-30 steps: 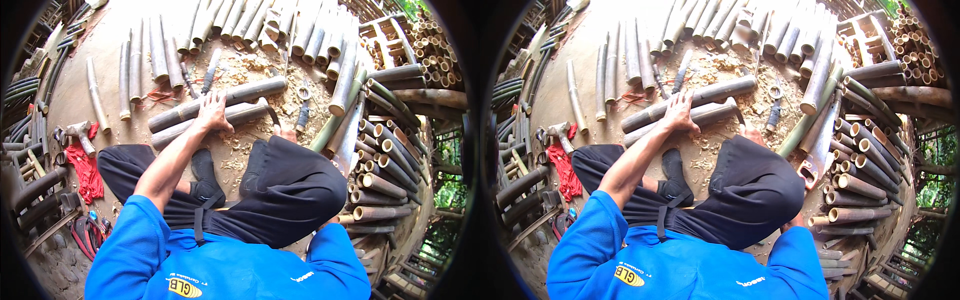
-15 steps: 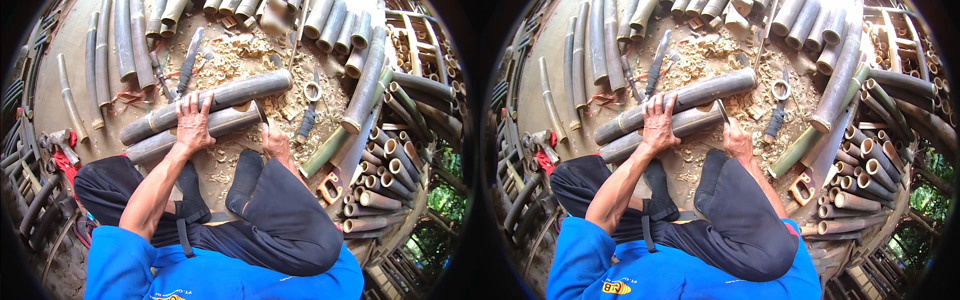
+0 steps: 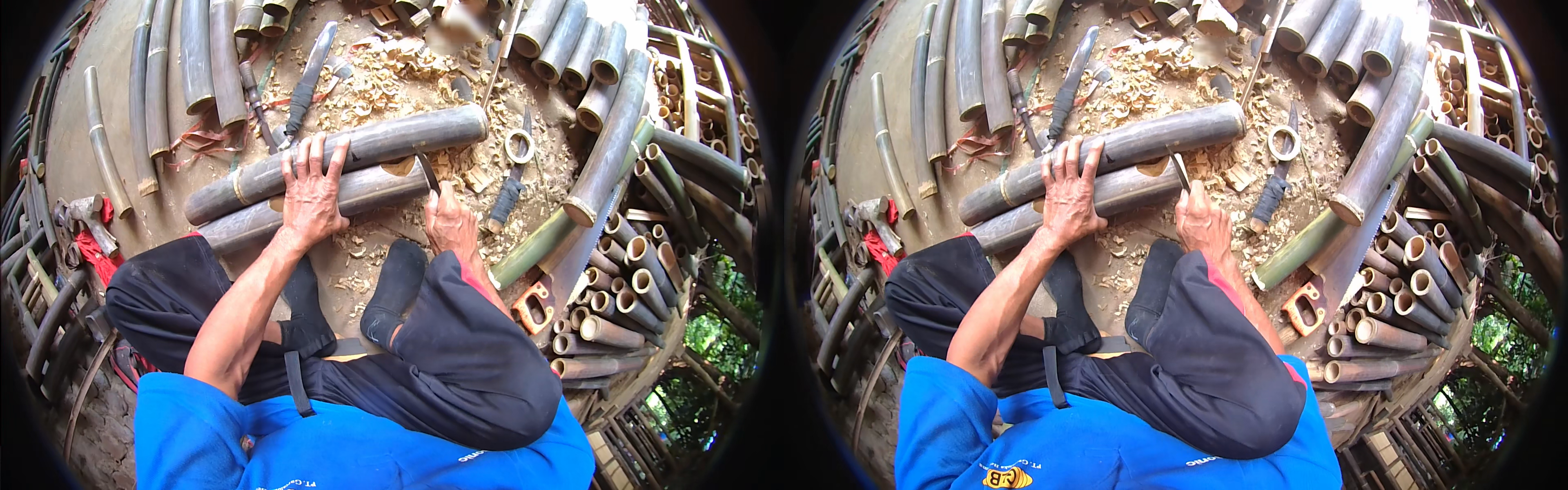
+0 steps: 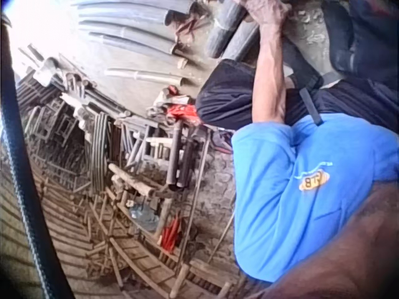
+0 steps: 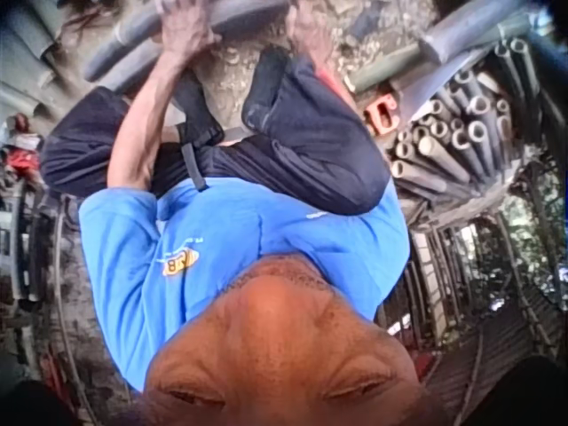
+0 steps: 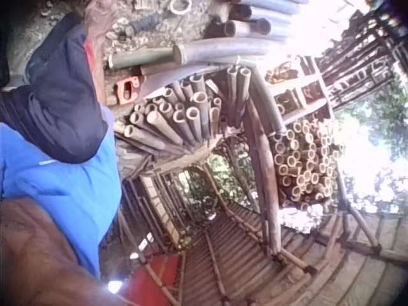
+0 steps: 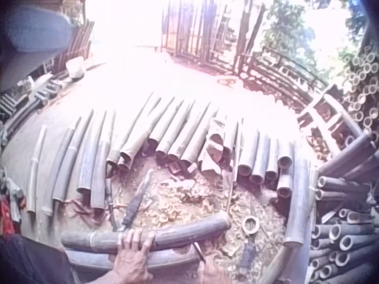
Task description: The person uses a saw and a knife to cut and notch bamboo poles while sitting on the ground.
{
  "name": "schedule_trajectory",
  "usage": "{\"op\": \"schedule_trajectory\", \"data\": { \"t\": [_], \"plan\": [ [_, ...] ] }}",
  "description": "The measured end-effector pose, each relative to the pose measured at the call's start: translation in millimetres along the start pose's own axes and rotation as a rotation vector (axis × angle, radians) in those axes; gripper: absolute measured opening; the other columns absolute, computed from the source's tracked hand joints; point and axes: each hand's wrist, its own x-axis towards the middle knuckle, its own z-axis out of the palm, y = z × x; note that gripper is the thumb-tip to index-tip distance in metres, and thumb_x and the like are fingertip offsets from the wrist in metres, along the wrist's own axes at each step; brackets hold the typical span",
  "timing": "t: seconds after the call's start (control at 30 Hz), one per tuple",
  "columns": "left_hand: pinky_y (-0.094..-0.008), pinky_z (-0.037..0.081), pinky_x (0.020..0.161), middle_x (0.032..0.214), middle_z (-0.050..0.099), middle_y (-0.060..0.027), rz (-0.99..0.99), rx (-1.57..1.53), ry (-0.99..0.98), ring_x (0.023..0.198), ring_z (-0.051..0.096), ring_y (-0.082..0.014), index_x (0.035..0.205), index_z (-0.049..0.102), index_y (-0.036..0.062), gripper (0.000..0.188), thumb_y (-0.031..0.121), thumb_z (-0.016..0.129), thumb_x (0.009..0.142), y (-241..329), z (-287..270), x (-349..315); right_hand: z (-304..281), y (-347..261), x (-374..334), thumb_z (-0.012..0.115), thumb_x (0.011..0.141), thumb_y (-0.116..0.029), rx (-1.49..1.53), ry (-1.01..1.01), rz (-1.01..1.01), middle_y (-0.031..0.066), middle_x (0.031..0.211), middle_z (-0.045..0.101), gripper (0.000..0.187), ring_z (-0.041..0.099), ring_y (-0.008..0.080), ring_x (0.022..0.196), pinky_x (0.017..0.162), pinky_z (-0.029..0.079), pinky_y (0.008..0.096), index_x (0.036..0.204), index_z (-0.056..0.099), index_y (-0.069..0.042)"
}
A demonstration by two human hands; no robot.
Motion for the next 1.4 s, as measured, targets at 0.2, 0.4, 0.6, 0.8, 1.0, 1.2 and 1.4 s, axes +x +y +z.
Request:
{"op": "schedule_trajectory", "data": {
  "t": [0.2, 0.4, 0.6, 0.8, 1.0, 1.2, 1.4],
  "plan": [
    [-0.063, 0.018, 0.124, 0.163, 0.029, -0.0206, -0.005, 0.001, 0.014, 0.153, 0.025, -0.0432, 0.167, 0.023, 0.0185, 0.149, 0.027, 0.097, 0.038, -1, 0, 0, -14, -4, 5, 0.055, 0.105, -0.026, -0.138, -0.195, 0.061, 0.0252, 0.081, 0.07, 0.02, 0.069, 0.0517, 0.074, 0.065, 0.053, 0.0624, 0.109, 0.058, -0.007],
    [-0.0628, 0.018, 0.124, 0.162, 0.03, -0.0196, -0.017, 0.013, 0.032, 0.153, 0.026, -0.0417, 0.166, 0.025, 0.0198, 0.146, 0.028, 0.096, 0.039, -1, 4, 1, -11, -11, -9, 0.055, 0.106, -0.023, 0.01, -0.134, -0.01, 0.0237, 0.077, 0.068, 0.017, 0.067, 0.0494, 0.07, 0.065, 0.053, 0.0588, 0.112, 0.059, -0.007],
    [-0.0625, 0.016, 0.125, 0.162, 0.031, -0.0197, -0.007, -0.006, 0.04, 0.153, 0.026, -0.0416, 0.166, 0.026, 0.0195, 0.143, 0.028, 0.095, 0.04, -3, 4, -2, 18, -29, -22, 0.059, 0.106, -0.02, 0.076, -0.149, -0.056, 0.0243, 0.087, 0.072, 0.016, 0.07, 0.0481, 0.077, 0.066, 0.053, 0.0567, 0.115, 0.059, -0.007],
    [-0.0626, 0.016, 0.125, 0.162, 0.03, -0.0196, -0.011, -0.038, 0.033, 0.153, 0.026, -0.0415, 0.165, 0.026, 0.0195, 0.143, 0.028, 0.095, 0.04, -3, 2, -1, 25, -29, -17, 0.06, 0.105, -0.02, 0.123, -0.119, -0.057, 0.0245, 0.09, 0.073, 0.018, 0.07, 0.0482, 0.077, 0.067, 0.054, 0.0565, 0.116, 0.059, -0.006],
    [-0.0621, 0.017, 0.124, 0.163, 0.03, -0.019, -0.023, -0.014, 0.014, 0.154, 0.026, -0.0396, 0.166, 0.026, 0.0222, 0.142, 0.029, 0.097, 0.043, -4, 1, -1, 20, -43, -17, 0.059, 0.104, -0.021, -0.036, -0.144, -0.01, 0.0246, 0.085, 0.072, 0.016, 0.07, 0.0491, 0.076, 0.068, 0.055, 0.0578, 0.112, 0.058, -0.006],
    [-0.0629, 0.02, 0.123, 0.163, 0.032, -0.0186, -0.024, 0.012, 0.012, 0.153, 0.028, -0.0403, 0.166, 0.026, 0.0245, 0.141, 0.031, 0.097, 0.044, -5, 5, -7, 14, -41, -7, 0.053, 0.107, -0.03, -0.095, -0.285, 0.022, 0.0251, 0.079, 0.07, 0.022, 0.069, 0.0506, 0.078, 0.072, 0.053, 0.0608, 0.11, 0.057, -0.008],
    [-0.0629, 0.017, 0.124, 0.165, 0.03, -0.0211, -0.014, 0.039, -0.01, 0.155, 0.026, -0.0411, 0.167, 0.021, 0.0219, 0.144, 0.035, 0.095, 0.044, 3, 3, -1, -24, -14, -25, 0.056, 0.103, -0.038, 0.089, -0.252, 0.34, 0.0262, 0.113, 0.07, 0.041, 0.067, 0.0471, 0.107, 0.087, 0.051, 0.0582, 0.134, 0.056, -0.011]
  ]
}}
